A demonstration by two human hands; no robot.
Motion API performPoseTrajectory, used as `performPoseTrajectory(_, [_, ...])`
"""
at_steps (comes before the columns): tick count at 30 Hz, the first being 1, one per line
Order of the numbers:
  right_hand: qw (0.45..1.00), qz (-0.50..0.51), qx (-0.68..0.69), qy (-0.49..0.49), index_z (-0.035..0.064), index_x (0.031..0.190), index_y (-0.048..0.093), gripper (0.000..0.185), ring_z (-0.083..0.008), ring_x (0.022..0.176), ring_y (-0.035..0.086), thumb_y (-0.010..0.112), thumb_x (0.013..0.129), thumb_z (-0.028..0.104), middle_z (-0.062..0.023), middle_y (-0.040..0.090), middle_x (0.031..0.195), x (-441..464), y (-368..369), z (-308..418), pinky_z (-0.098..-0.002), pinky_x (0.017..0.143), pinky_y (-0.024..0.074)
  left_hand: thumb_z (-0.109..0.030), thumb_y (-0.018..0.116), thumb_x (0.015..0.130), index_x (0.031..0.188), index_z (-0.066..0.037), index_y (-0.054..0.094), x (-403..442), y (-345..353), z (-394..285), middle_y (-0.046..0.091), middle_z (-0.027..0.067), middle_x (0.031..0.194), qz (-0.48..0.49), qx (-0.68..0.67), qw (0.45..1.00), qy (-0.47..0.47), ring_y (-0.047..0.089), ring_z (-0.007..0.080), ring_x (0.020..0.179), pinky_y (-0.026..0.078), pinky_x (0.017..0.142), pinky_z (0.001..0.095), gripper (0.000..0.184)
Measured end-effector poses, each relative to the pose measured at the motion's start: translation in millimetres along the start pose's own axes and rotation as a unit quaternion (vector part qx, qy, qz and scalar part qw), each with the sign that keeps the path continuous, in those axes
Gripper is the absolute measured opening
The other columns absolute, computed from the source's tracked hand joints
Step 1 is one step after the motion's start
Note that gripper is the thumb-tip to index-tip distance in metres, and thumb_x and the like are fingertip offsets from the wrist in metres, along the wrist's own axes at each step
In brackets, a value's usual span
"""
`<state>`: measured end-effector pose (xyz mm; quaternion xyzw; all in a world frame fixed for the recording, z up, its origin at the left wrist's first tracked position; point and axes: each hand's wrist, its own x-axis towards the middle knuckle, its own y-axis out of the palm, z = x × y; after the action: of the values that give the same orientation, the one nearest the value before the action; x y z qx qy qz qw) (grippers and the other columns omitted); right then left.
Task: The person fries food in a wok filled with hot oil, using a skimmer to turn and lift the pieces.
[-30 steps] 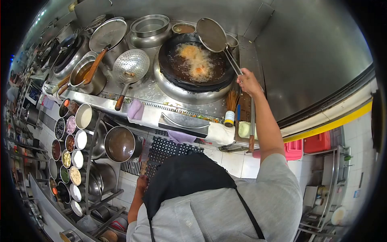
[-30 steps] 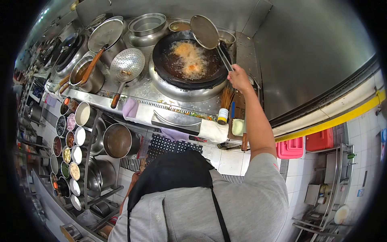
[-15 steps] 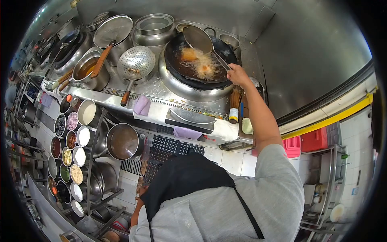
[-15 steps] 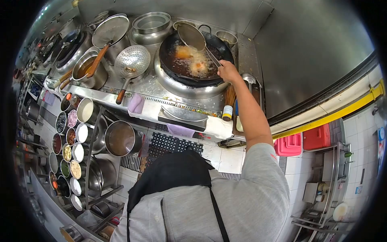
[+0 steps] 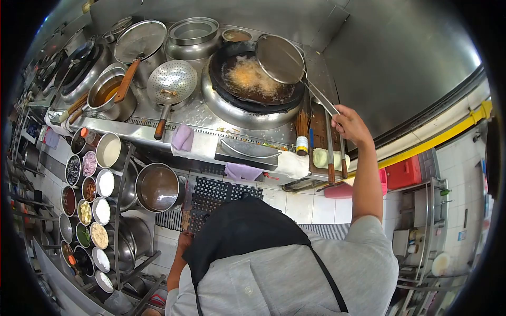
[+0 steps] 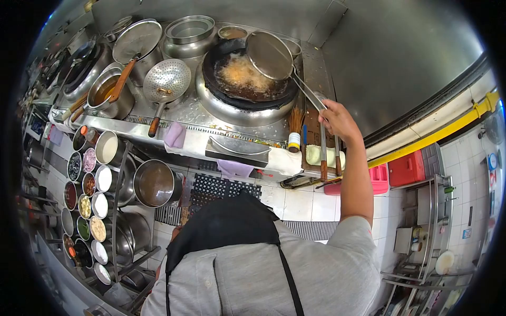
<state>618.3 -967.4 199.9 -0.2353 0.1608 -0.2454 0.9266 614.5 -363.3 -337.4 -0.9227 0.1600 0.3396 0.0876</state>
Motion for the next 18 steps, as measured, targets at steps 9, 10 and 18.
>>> performPoseTrajectory(9, [0.997, 0.022, -0.069, 0.025, 0.006, 0.093, 0.054, 0.011, -0.0057, 0.053, 0.044, 0.045, 0.087, 0.009, 0.0015, 0.05, 0.066, -11.0, 16.6, -30.9, -0.0211, 0.044, 0.0341, -0.011, 0.053, 0.079, 0.079, -0.004, 0.059, 48.0, -26.1, 49.1, 0.062, 0.009, 0.071, 0.047, 0.124, 0.991, 0.023, 0.059, 0.0248, 0.068, 0.047, 0.066, 0.0322, 0.009])
performPoseTrajectory(10, [0.993, 0.009, -0.113, -0.009, 0.0051, 0.091, 0.054, 0.01, -0.0069, 0.054, 0.046, 0.045, 0.087, 0.009, 0.0007, 0.05, 0.065, -6.3, 22.1, -34.2, -0.0223, 0.047, 0.0369, -0.011, 0.053, 0.079, 0.079, -0.004, 0.059, 47.4, -26.5, 47.7, 0.062, 0.009, 0.071, 0.048, 0.125, 0.991, 0.024, 0.059, 0.0248, 0.068, 0.047, 0.066, 0.0322, 0.009])
performPoseTrajectory(18, [0.981, -0.07, -0.167, -0.062, 0.0006, 0.094, 0.057, 0.017, -0.0141, 0.061, 0.054, 0.045, 0.084, 0.007, -0.0045, 0.056, 0.066, 24.8, 40.6, -68.5, -0.0297, 0.06, 0.044, -0.014, 0.055, 0.081, 0.081, -0.003, 0.062, 11.9, -26.5, 14.2, 0.065, 0.0082, 0.071, 0.005, 0.117, 0.993, 0.006, 0.061, 0.019, 0.067, 0.048, 0.063, 0.0305, 0.013])
